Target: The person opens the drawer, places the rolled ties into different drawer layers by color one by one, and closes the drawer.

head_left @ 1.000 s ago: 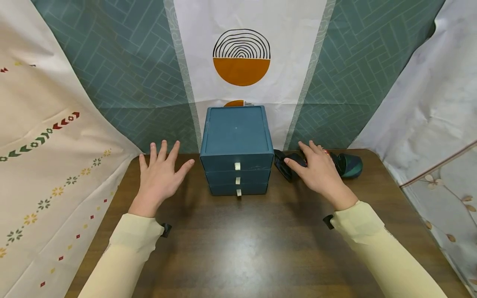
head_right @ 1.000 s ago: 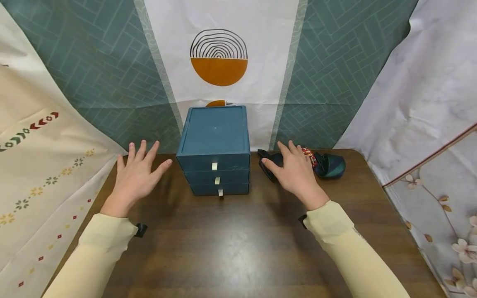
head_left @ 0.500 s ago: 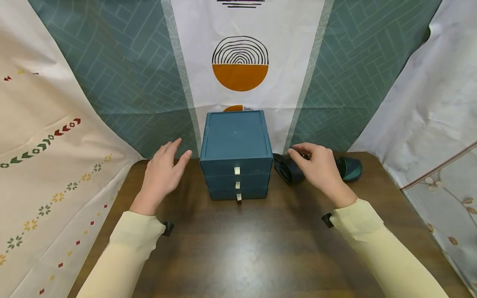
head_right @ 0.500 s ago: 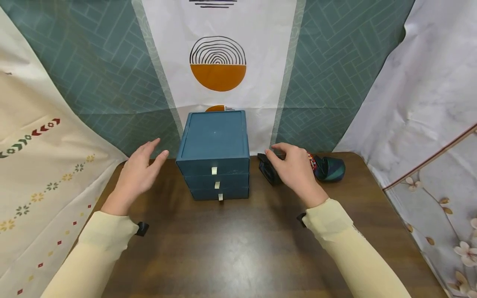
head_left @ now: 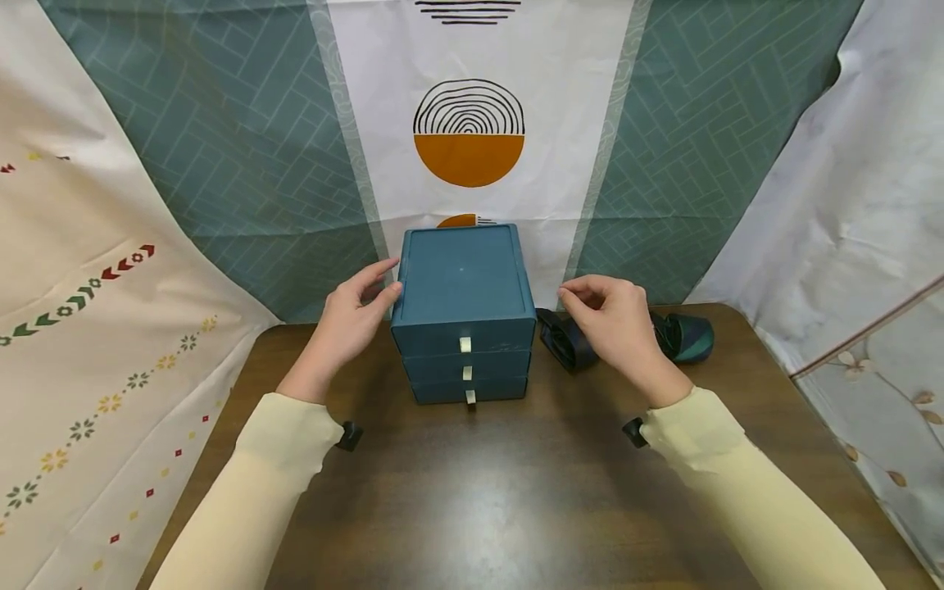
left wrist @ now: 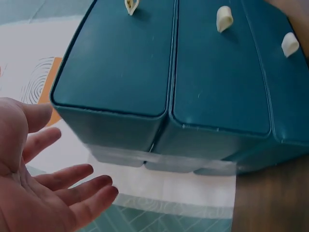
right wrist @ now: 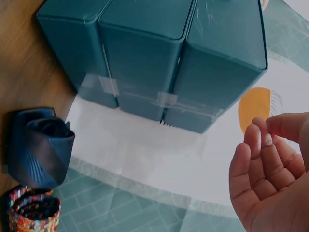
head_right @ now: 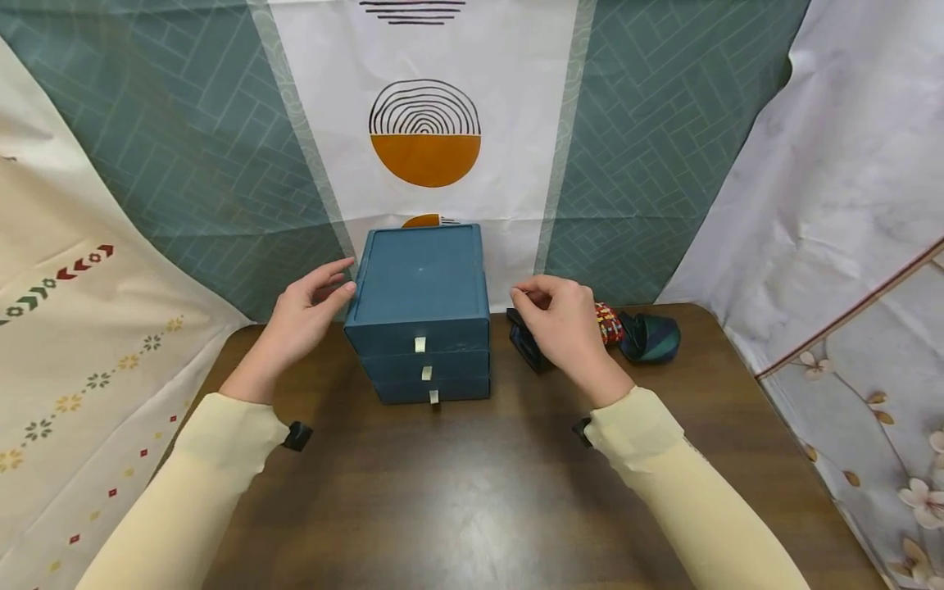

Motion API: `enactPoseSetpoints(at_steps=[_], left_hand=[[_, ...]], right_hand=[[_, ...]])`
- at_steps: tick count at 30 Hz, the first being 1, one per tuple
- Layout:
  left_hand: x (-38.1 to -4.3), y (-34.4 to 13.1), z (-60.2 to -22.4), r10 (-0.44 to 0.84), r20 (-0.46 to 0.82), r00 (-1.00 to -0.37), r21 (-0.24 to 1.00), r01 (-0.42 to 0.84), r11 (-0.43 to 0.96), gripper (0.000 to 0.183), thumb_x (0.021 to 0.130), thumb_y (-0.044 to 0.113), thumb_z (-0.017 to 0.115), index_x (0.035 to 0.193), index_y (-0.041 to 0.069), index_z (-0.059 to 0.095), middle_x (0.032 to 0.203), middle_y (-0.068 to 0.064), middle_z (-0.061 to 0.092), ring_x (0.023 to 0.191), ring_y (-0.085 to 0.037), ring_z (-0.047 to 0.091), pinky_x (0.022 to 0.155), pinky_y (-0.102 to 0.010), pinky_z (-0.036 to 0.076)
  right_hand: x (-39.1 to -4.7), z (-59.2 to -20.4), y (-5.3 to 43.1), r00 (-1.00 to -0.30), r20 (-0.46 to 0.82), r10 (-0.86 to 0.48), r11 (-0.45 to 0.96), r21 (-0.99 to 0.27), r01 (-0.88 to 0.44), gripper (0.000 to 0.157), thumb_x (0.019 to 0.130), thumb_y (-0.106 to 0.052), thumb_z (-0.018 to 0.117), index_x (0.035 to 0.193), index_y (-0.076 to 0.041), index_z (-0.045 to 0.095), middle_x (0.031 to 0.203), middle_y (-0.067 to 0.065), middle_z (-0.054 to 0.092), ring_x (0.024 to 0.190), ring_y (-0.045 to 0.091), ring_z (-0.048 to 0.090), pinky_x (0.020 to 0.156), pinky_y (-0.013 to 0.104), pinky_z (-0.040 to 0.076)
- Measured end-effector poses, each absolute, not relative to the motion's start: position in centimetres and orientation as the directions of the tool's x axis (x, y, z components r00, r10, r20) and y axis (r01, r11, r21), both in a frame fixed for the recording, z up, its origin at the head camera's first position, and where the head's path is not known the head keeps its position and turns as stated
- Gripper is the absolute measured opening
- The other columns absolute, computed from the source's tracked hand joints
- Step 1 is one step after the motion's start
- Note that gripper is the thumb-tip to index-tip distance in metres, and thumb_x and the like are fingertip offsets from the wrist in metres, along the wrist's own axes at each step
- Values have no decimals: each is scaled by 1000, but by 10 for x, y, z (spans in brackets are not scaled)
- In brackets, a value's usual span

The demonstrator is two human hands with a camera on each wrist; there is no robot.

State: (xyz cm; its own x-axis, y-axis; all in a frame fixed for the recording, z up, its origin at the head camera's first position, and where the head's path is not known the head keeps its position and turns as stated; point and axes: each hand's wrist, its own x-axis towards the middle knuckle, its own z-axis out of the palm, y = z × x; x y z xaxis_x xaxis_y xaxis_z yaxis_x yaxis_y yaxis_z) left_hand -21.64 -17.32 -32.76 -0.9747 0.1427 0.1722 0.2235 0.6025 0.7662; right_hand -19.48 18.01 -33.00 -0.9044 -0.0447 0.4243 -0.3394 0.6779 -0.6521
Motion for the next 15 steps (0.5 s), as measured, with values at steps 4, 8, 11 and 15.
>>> enactPoseSetpoints(at_steps=[4,8,11,15], left_hand=[[-221,-169,-332,169,146,-975,806,217,551,49,92,47,53,138,34,45,143,-2,44,124,-26,51,97,-48,46],[-224,-168,-335,164,118,-979,826,189,531,47,92,43,55,137,33,47,143,0,45,124,-24,51,96,-46,47],[-226,-168,-336,152,95,-984,839,162,520,45,91,43,56,135,34,49,143,1,45,128,-21,47,99,-45,45],[-230,-167,-335,141,71,-987,863,132,488,43,90,43,58,132,33,53,142,2,46,128,-17,46,100,-43,45]], right_hand=[[-191,-331,175,-912,405,-61,644,-682,-346,17,89,-41,61,97,-29,72,76,-10,69,64,6,61,52,26,47],[-186,-333,168,-919,382,-100,580,-728,-365,17,89,-39,62,99,-29,71,75,-9,69,64,12,63,51,26,48],[-182,-334,161,-922,364,-131,534,-758,-375,19,88,-39,63,100,-26,71,74,-8,68,64,14,64,51,27,50],[-177,-335,154,-919,356,-166,498,-775,-390,20,88,-38,64,99,-23,72,75,-6,68,63,15,64,50,27,49]])
